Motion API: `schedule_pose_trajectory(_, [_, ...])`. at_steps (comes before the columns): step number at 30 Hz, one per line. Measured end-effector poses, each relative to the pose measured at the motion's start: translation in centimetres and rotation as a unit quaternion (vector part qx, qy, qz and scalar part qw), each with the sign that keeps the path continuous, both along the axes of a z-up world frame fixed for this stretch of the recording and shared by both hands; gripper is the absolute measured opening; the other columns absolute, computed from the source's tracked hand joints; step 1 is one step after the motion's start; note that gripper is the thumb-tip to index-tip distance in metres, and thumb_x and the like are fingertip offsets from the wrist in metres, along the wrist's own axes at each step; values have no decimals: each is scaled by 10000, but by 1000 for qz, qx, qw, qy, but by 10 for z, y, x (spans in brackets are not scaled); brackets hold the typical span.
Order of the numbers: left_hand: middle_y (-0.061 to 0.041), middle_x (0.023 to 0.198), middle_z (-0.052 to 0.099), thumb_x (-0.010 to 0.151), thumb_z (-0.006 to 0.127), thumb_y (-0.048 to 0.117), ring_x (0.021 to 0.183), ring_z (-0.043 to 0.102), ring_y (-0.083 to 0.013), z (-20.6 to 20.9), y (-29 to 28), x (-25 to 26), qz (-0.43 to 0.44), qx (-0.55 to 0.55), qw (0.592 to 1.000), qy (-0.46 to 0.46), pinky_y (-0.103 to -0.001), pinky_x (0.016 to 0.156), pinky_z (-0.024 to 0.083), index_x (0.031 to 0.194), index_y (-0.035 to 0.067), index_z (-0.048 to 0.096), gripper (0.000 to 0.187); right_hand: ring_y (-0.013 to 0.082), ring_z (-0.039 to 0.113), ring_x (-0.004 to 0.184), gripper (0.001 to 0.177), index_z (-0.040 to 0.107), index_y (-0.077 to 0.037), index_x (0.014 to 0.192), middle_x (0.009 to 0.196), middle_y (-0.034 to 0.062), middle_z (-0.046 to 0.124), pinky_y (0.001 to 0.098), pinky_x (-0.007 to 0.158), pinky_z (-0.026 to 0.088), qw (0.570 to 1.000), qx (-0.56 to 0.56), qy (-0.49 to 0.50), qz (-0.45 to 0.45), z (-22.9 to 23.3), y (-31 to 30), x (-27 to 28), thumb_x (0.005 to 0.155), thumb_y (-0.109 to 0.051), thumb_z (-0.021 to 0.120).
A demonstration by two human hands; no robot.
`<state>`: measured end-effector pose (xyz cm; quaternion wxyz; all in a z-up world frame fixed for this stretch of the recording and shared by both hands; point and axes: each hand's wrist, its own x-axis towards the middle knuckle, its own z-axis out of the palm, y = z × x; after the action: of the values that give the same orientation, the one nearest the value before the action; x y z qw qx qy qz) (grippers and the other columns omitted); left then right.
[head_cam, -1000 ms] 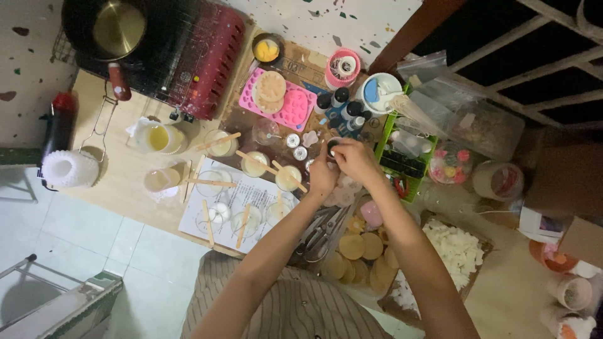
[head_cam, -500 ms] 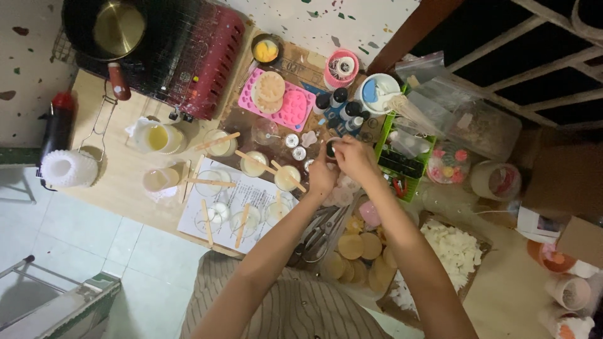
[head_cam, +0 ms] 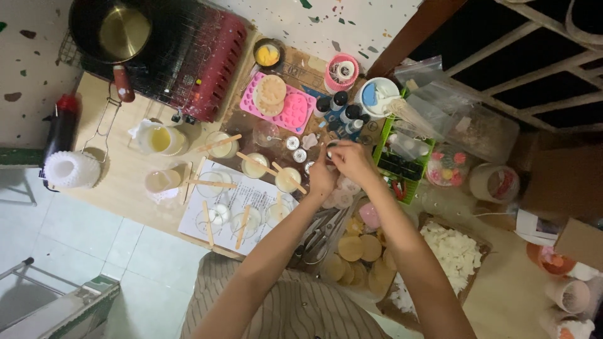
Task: Preparing materials, adding scents and dyes, and using a heat gun to make handmade candles.
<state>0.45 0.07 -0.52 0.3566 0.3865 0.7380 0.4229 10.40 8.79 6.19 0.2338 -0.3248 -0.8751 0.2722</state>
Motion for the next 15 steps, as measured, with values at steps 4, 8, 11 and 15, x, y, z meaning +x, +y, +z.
schedule_pose_trajectory(4, [-142,940,779,740,751,61,833,757,-331,-1,0,0,4,6,1000,8,-411,768,600,1566,30,362,914,352,715,880,127,769,-71,904,1065,143,756,446,775,581,994,-23,-102,-33,20,-5,-5,896,-161,680])
schedule_pose_trajectory(8, [-142,918,776,765,710,66,757,767,-316,24,0,0,9,-25,999,-32,-405,715,617,1582,55,352,892,363,715,902,166,781,-75,985,1017,160,743,442,785,583,998,-30,-62,-12,12,-3,-1,874,-154,686])
schedule_pose_trajectory(11, [-144,913,772,777,682,72,728,772,-308,26,-1,0,15,-53,997,-58,-400,694,627,1594,73,342,885,361,714,871,182,782,-79,1007,1010,161,739,441,771,582,997,-44,-65,-23,19,-7,-3,875,-152,679])
schedule_pose_trajectory(15, [-142,992,781,712,720,72,819,763,-325,-2,-4,2,7,-18,1000,-24,-410,771,622,1571,59,340,939,362,709,860,165,788,-74,975,1007,162,736,441,758,577,997,-30,-63,-25,13,-5,1,865,-164,704])
